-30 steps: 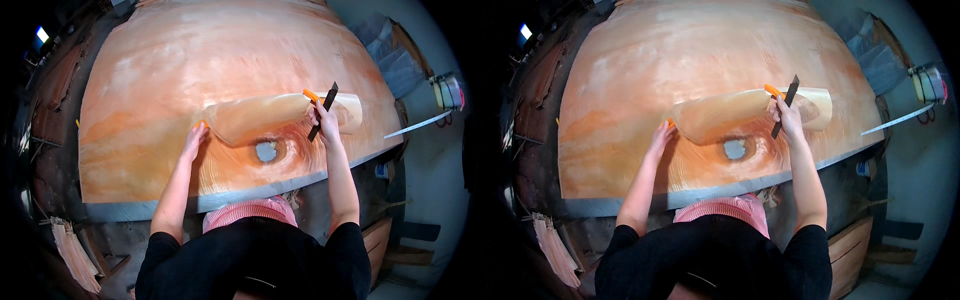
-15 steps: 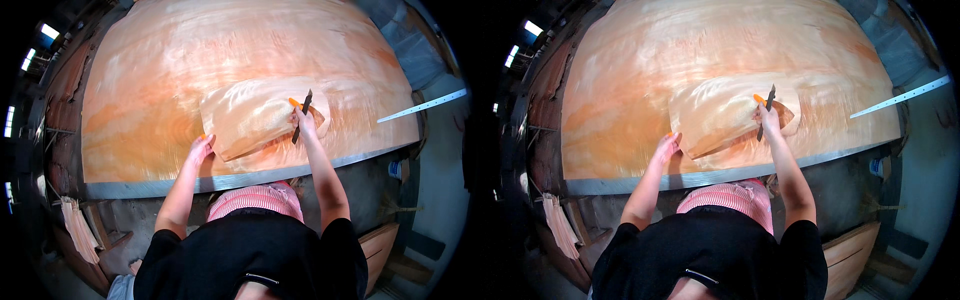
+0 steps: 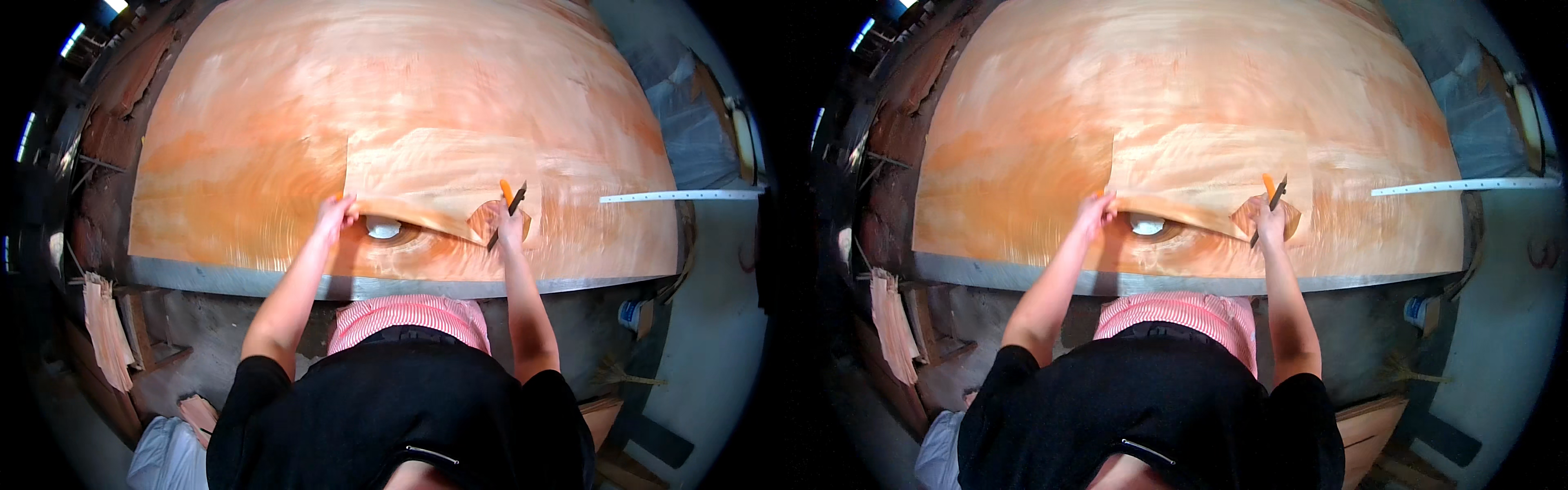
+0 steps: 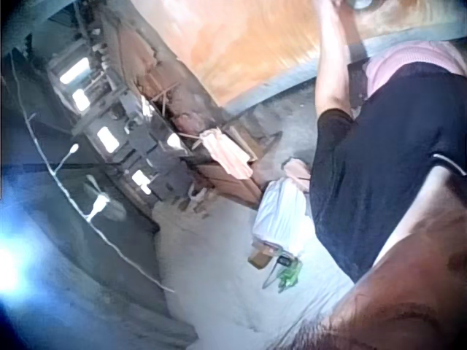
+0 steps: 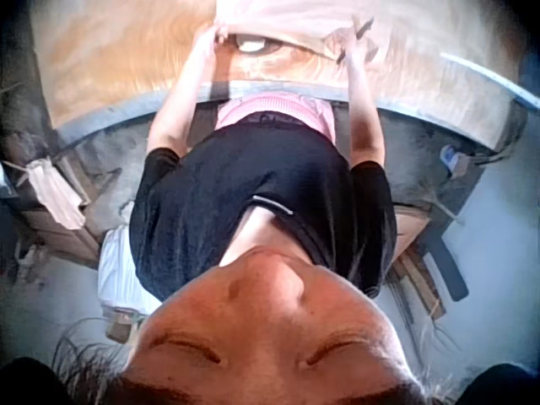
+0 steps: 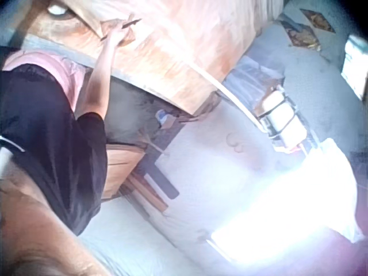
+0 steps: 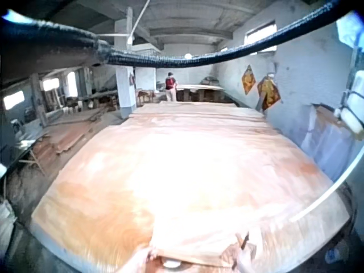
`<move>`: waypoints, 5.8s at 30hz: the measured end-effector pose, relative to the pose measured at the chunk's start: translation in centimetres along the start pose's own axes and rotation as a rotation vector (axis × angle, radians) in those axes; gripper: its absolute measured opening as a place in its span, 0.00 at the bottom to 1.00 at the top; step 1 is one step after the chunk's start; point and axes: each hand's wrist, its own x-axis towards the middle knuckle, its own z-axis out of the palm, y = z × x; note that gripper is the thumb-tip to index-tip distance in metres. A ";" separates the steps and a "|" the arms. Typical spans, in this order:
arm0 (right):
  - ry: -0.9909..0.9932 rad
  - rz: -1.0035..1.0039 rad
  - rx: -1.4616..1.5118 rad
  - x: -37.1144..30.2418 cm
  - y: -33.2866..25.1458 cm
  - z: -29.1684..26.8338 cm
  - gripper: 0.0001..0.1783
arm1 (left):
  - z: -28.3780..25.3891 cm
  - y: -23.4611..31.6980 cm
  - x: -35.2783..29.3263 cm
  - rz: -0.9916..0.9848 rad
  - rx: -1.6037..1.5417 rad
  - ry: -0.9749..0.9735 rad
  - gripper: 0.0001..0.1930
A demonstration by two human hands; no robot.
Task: The person uses a long, curved metal blade to cut and shape a large, thin sheet of wood veneer on a metal workbench. They repeatedly position the blade, press down to cut along curved lines, and peel away the resulting strips of veneer. The person also lifts and repositions the veneer sheet to access different areas for cutting.
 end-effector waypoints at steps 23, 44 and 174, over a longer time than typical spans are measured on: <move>-0.212 0.160 -0.421 -6.6 8.9 8.9 0.13 | -5.3 -2.6 0.6 0.457 1.171 0.263 0.14; -0.842 -0.176 -1.084 -7.8 6.5 17.3 0.14 | -2.9 -5.9 1.7 0.884 1.193 0.366 0.22; 0.011 -0.699 -1.103 -16.5 -10.1 -1.7 0.13 | 1.7 -4.3 -4.2 1.066 1.229 -0.274 0.11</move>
